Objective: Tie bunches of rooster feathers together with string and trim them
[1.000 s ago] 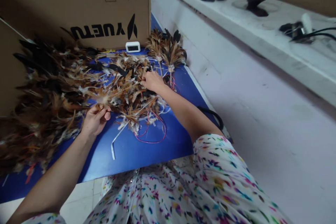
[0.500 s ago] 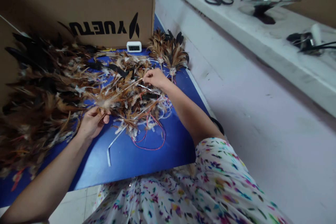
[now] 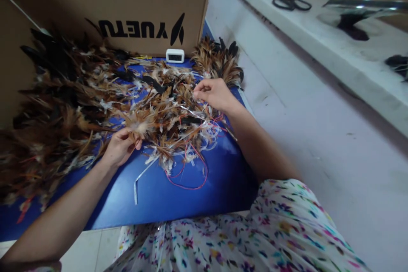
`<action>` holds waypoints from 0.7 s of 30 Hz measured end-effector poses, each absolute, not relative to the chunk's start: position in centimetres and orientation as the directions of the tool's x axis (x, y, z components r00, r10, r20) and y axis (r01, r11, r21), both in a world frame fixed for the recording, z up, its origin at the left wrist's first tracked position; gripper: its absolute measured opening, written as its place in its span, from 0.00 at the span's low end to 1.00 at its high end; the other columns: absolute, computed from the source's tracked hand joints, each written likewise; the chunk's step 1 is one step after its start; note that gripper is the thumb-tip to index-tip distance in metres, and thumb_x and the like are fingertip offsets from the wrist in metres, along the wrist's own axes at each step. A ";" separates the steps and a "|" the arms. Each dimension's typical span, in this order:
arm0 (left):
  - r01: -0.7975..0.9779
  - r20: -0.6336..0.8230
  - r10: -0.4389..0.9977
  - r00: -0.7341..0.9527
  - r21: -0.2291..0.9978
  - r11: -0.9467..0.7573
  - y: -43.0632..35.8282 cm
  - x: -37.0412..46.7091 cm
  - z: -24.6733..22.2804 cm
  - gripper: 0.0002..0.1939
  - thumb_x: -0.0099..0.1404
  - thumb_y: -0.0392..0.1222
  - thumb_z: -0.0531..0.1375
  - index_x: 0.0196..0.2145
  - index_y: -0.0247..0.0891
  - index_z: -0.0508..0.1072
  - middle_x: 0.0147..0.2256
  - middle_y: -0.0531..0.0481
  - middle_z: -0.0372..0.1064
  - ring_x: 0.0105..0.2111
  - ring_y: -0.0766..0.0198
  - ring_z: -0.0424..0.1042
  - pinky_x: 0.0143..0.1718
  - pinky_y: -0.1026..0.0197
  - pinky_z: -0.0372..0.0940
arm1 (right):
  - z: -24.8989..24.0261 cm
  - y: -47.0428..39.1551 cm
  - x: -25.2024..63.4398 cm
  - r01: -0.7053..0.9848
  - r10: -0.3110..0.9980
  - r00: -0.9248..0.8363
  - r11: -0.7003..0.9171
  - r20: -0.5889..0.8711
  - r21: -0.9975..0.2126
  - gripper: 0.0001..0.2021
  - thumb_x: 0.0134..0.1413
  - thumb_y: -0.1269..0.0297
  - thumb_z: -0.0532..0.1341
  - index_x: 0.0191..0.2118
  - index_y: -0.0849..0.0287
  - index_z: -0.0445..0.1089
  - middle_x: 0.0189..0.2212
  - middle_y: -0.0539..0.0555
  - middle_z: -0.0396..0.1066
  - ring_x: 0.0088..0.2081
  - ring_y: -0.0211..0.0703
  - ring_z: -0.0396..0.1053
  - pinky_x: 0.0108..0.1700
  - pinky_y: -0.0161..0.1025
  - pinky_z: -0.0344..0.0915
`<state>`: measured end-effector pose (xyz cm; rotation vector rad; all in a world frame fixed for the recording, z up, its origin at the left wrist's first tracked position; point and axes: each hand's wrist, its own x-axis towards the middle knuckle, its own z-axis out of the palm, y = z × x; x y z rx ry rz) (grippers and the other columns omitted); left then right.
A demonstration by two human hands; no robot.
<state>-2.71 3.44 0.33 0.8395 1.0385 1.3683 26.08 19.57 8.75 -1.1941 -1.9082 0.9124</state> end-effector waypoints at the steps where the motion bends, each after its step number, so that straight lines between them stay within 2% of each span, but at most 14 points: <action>1: -0.356 -0.093 0.993 -0.075 0.932 0.060 3.4 -2.7 0.3 0.21 0.43 0.50 0.78 0.22 0.35 0.73 0.18 0.52 0.70 0.17 0.70 0.67 0.23 0.67 0.61 | 9.0 18.6 26.3 0.426 0.921 -0.350 0.317 0.168 -0.848 0.06 0.45 0.63 0.69 0.28 0.60 0.74 0.20 0.49 0.71 0.22 0.35 0.65 0.26 0.34 0.60; 3: -0.356 -0.092 0.993 -0.076 0.933 0.059 3.4 -2.7 0.3 0.22 0.44 0.51 0.78 0.22 0.35 0.73 0.18 0.52 0.70 0.17 0.70 0.67 0.23 0.67 0.61 | 9.4 16.6 26.7 0.425 0.908 -0.394 0.318 0.143 -0.847 0.07 0.46 0.62 0.68 0.29 0.59 0.75 0.19 0.49 0.70 0.21 0.35 0.63 0.25 0.34 0.59; 8: -0.343 -0.066 0.995 -0.074 0.939 0.037 3.5 -2.8 0.2 0.22 0.45 0.52 0.77 0.23 0.34 0.73 0.18 0.51 0.70 0.17 0.70 0.67 0.25 0.66 0.62 | 9.2 11.6 27.4 0.422 0.886 -0.425 0.376 0.187 -0.825 0.07 0.49 0.60 0.67 0.30 0.57 0.75 0.21 0.48 0.69 0.21 0.33 0.60 0.25 0.34 0.56; 13: -0.345 -0.052 0.997 -0.056 0.938 0.030 3.7 -2.9 0.0 0.21 0.48 0.52 0.76 0.24 0.34 0.74 0.20 0.51 0.71 0.17 0.71 0.66 0.23 0.67 0.60 | 8.4 7.8 26.0 0.349 0.882 -0.449 0.321 0.143 -0.880 0.08 0.52 0.58 0.67 0.32 0.58 0.74 0.21 0.48 0.69 0.21 0.33 0.60 0.24 0.33 0.56; 18: -0.375 -0.040 0.997 -0.060 0.927 0.015 3.7 -2.9 -0.1 0.22 0.45 0.52 0.77 0.25 0.33 0.75 0.22 0.51 0.73 0.17 0.73 0.67 0.22 0.69 0.60 | 7.7 5.5 22.8 0.221 0.922 -0.362 0.227 0.136 -0.949 0.08 0.51 0.59 0.67 0.32 0.58 0.72 0.23 0.49 0.72 0.23 0.34 0.66 0.26 0.33 0.62; 21: -0.390 -0.025 0.998 -0.054 0.921 0.002 3.8 -2.8 0.0 0.23 0.44 0.54 0.77 0.24 0.33 0.73 0.23 0.52 0.73 0.17 0.74 0.67 0.22 0.70 0.61 | 7.2 4.9 21.5 0.142 0.943 -0.306 0.177 0.127 -0.974 0.08 0.50 0.60 0.67 0.31 0.58 0.71 0.22 0.48 0.71 0.22 0.34 0.66 0.25 0.33 0.63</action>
